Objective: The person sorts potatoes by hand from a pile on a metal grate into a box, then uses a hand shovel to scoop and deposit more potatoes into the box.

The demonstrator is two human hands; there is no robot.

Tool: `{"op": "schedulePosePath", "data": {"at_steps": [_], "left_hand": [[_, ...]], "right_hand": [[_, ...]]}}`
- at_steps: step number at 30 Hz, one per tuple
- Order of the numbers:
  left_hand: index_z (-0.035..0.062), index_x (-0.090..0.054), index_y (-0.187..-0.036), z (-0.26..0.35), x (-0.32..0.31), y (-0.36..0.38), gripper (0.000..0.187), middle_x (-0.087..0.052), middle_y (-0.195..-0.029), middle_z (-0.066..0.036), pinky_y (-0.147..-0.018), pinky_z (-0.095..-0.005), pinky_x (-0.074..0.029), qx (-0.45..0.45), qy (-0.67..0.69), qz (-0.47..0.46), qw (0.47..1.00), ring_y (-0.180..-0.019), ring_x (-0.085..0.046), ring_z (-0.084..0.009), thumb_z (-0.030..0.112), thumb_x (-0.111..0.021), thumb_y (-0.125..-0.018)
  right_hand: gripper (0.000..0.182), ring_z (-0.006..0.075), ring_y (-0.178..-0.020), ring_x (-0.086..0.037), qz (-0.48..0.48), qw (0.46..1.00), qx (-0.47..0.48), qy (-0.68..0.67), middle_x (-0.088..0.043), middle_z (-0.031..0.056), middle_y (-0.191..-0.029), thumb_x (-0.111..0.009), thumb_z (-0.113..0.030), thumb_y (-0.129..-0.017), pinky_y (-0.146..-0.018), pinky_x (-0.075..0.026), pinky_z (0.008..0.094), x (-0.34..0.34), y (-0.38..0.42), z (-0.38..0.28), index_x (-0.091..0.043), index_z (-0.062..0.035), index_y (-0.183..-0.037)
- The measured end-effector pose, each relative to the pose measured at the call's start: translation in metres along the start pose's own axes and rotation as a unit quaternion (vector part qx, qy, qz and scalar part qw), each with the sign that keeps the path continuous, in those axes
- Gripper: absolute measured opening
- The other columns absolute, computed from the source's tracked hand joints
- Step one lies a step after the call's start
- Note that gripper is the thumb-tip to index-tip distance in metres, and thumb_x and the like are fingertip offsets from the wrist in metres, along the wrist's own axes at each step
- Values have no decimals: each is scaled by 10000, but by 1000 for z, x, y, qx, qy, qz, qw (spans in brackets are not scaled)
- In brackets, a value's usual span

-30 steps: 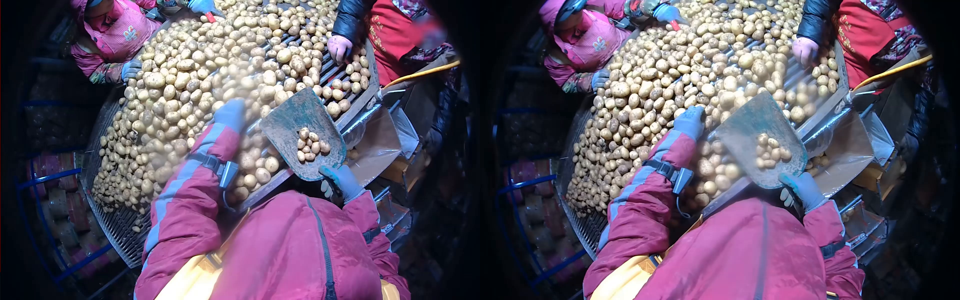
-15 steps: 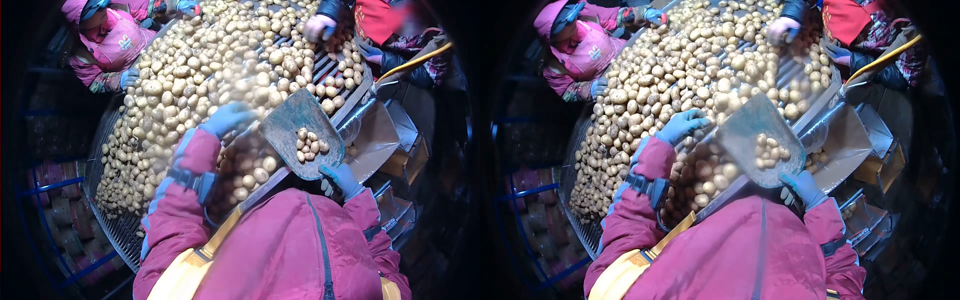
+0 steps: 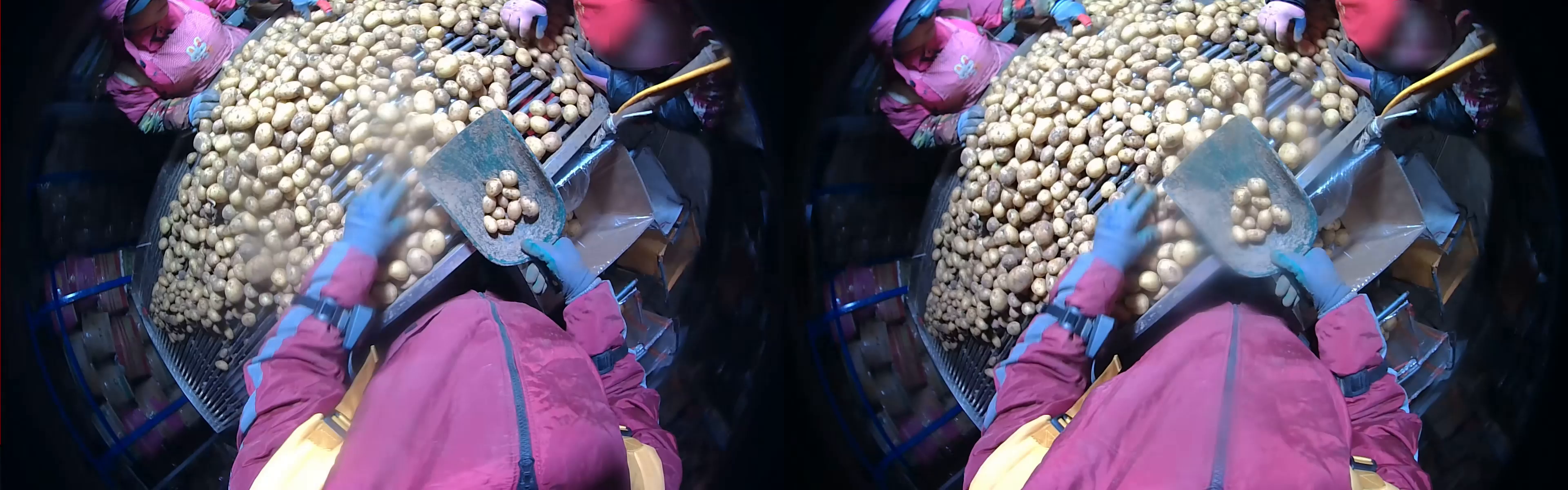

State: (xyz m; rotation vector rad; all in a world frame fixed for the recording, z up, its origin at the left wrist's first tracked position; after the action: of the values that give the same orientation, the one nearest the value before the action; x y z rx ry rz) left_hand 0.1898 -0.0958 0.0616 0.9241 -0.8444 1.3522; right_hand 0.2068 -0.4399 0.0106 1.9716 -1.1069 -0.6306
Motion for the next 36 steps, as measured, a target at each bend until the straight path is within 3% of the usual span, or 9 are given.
{"op": "schedulePosePath", "data": {"at_steps": [4, 11, 15, 17, 20, 23, 25, 27, 36], "left_hand": [[45, -545, -1399, -56, 68, 8, 638, -539, -1425, -224, -1091, -450, -432, 102, -17, 238, 966, -1282, -532, -395, 254, -762, -837], [35, -505, -1454, -100, 2, 135, 717, -493, -1458, -269, -1158, -517, -335, 179, -36, 88, 979, -1357, -443, -448, 353, -749, -860], [52, -468, -1474, -16, 0, 77, 745, -489, -1445, -253, -1193, -532, -264, 164, 27, 95, 982, -1379, -413, -433, 376, -736, -860], [65, -517, -1428, 37, -14, 61, 677, -492, -1440, -251, -1174, -528, -304, 78, -73, 106, 989, -1370, -420, -437, 351, -739, -856], [53, -626, -1281, 86, -21, 66, 491, -540, -1394, -226, -1074, -486, -435, 13, 109, 141, 984, -1302, -499, -416, 300, -733, -870], [46, -673, -1209, 32, -4, 76, 374, -634, -1274, -193, -1011, -457, -476, 109, 113, 87, 984, -1198, -585, -379, 275, -690, -914], [34, -700, -1145, -32, 15, 111, 291, -716, -1071, -167, -923, -422, -531, 189, 71, 199, 959, -990, -684, -349, 211, -682, -915], [64, -716, -1145, -82, -1, 123, 257, -718, -1091, -164, -923, -423, -533, 270, 37, 92, 958, -1014, -681, -357, 182, -648, -926], [214, -630, -1346, -81, -33, 87, 470, -701, -1131, -178, -898, -466, -532, 199, -63, -70, 975, -1035, -675, -361, 69, -552, -906]], "right_hand": [[323, 157, -403, -585, 13, 1000, -20, 0, -669, 66, -594, -736, -321, -931, -376, -435, 272, 6, 10, -3, -720, -11, -842], [354, 211, -415, -609, 6, 999, -21, -50, -674, 135, -618, -746, -327, -916, -364, -469, 315, 19, 5, 18, -698, 19, -861], [357, 207, -412, -599, 6, 999, -16, -47, -680, 136, -624, -726, -331, -931, -370, -458, 312, 16, 0, 16, -702, 16, -854], [364, 208, -414, -596, 0, 1000, -12, -15, -681, 138, -626, -720, -338, -935, -378, -459, 311, 16, 0, 8, -704, 17, -854], [372, 208, -419, -596, 4, 1000, -4, -9, -683, 143, -629, -709, -345, -941, -387, -464, 312, 13, 3, -1, -704, 17, -855], [351, 192, -391, -582, 3, 1000, 0, -1, -669, 96, -597, -714, -352, -940, -353, -435, 290, 16, 3, 4, -706, -14, -849], [348, 190, -391, -583, 5, 1000, -2, -5, -671, 96, -600, -713, -352, -940, -353, -434, 289, 15, 5, 7, -707, -16, -852], [343, 189, -393, -584, 5, 1000, -5, -8, -673, 97, -603, -714, -348, -940, -355, -434, 289, 14, 5, 10, -708, -16, -856], [409, 219, -415, -603, -5, 1000, 6, 4, -686, 157, -633, -722, -375, -919, -379, -461, 313, 9, 3, 9, -697, 24, -832]]}}
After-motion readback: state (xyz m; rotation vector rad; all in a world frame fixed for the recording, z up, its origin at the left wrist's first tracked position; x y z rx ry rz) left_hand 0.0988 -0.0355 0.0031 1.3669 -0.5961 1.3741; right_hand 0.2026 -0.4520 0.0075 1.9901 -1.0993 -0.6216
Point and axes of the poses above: each hand's wrist, its own y-axis away from the middle knuckle, its own x-axis out of the back of the hand, z = x × y, the point moved 10 cm from there along -y, towards the middle knuckle
